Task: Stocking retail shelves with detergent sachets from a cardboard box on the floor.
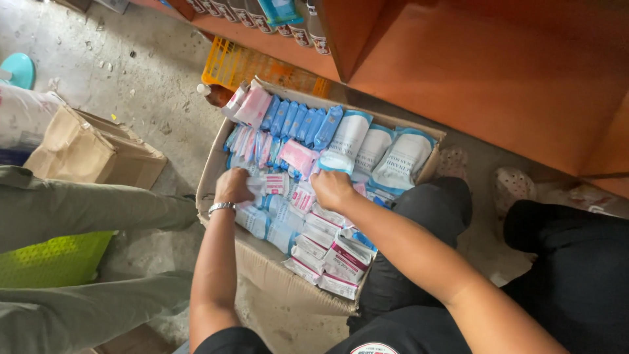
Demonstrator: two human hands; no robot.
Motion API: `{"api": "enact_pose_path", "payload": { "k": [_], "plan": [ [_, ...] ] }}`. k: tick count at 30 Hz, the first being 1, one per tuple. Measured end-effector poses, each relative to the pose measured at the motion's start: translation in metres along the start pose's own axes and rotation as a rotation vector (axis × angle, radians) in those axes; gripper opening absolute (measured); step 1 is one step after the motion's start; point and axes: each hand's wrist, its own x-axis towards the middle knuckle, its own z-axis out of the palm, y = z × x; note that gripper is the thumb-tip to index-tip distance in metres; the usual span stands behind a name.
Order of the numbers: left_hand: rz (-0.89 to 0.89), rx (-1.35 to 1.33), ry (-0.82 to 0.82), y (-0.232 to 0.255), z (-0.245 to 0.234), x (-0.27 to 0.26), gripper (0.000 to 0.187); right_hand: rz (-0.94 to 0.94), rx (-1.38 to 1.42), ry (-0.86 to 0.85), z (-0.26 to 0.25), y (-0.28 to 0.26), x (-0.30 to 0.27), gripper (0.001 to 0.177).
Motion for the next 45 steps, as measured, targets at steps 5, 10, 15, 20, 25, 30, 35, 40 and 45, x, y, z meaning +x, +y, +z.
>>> {"api": "enact_pose_path", "payload": {
  "k": [5,10,15,20,25,30,35,40,45],
  "plan": [
    [0.561,-0.261,0.188,0.013,0.052,0.025,0.079,0.023,0.142,-0.059,-0.011,-0.001,0.003,0.025],
    [0.352,-0.659,0.197,0.040,0.028,-0.005,0.089,-0.163,0.006,-0.013,-0.023,-0.012,0.003,0.016],
    [0.204,-0.575,0.119,0.032,0.038,-0.017,0.122,-0.347,-0.035,0.011,0.019,-0.032,0.009,0.016],
    [0.187,-0.508,0.197,0.046,0.039,-0.043,0.120,-0.410,-0.178,-0.007,0.107,-0.017,0.030,0.020],
    [-0.041,-0.681,0.362,0.066,0.054,-0.076,0.130,-0.337,-0.314,0.177,0.112,-0.023,0.034,0.052],
    [-0.176,-0.991,0.360,0.080,0.078,-0.111,0.067,-0.325,-0.408,-0.151,0.050,-0.034,0.019,0.044],
    [-0.081,-1.415,0.398,0.088,0.091,-0.127,0.049,-0.343,-0.170,0.019,0.045,-0.033,0.019,0.053],
    [0.033,-1.267,0.605,0.101,0.064,-0.145,0.056,-0.338,0.146,-0.082,0.034,-0.029,0.020,0.040],
    [-0.092,-1.690,0.532,0.085,0.075,-0.133,0.048,-0.254,0.336,0.116,-0.057,-0.045,-0.008,0.028]
  ]
}}
